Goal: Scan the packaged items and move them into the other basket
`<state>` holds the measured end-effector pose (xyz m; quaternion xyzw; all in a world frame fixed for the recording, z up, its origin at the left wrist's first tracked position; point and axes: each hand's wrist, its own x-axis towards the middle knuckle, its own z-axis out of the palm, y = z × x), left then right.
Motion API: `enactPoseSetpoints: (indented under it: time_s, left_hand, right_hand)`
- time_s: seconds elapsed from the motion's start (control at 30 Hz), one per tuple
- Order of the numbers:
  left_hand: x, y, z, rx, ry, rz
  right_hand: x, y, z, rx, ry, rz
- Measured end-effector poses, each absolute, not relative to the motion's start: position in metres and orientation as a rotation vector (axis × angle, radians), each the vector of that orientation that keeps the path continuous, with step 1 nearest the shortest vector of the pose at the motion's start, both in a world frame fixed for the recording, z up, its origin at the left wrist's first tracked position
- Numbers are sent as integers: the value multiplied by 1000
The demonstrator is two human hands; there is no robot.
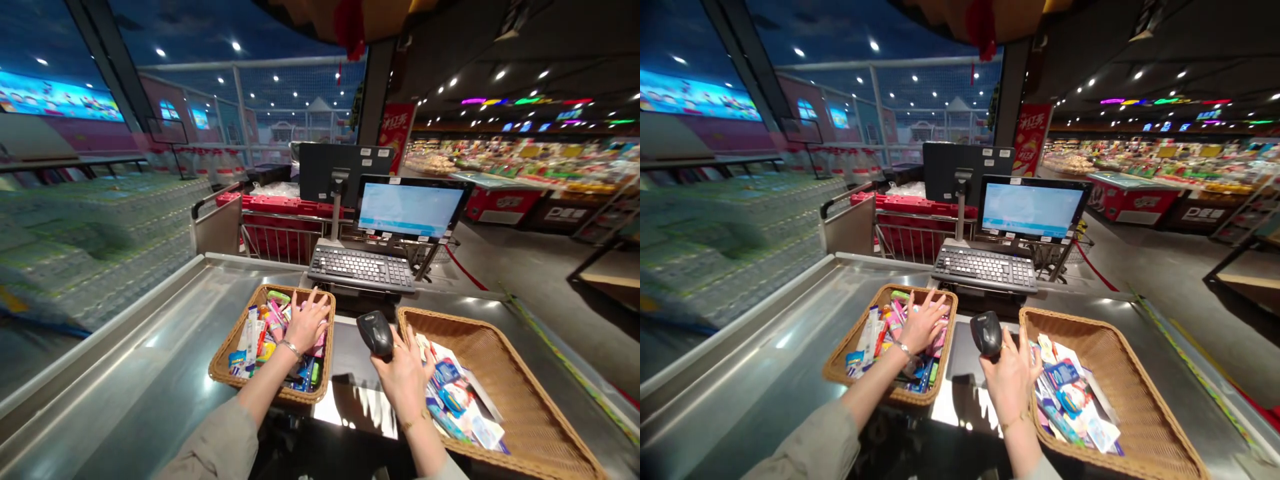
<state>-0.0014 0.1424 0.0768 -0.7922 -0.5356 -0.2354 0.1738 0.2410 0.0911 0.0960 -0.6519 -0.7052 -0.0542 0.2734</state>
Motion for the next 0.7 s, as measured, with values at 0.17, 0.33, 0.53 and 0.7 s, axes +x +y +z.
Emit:
enactPoseSetpoints:
  time_s: [0.17, 0.33, 0.53, 0.7]
  left_hand:
    - [-21, 129, 76, -2194, -1590, -655]
    - [-38, 119, 74, -2153, -1662, -631]
    - [-61, 106, 69, -2077, -1745, -620]
    - [-86, 94, 69, -2045, -1830, -572]
  right_hand:
    - [228, 93, 96, -1706, -1926, -101]
    - [217, 97, 93, -1687, -1951, -60]
    - [210, 99, 90, -1626, -1976, -45]
    - [206, 98, 88, -1615, -2005, -25]
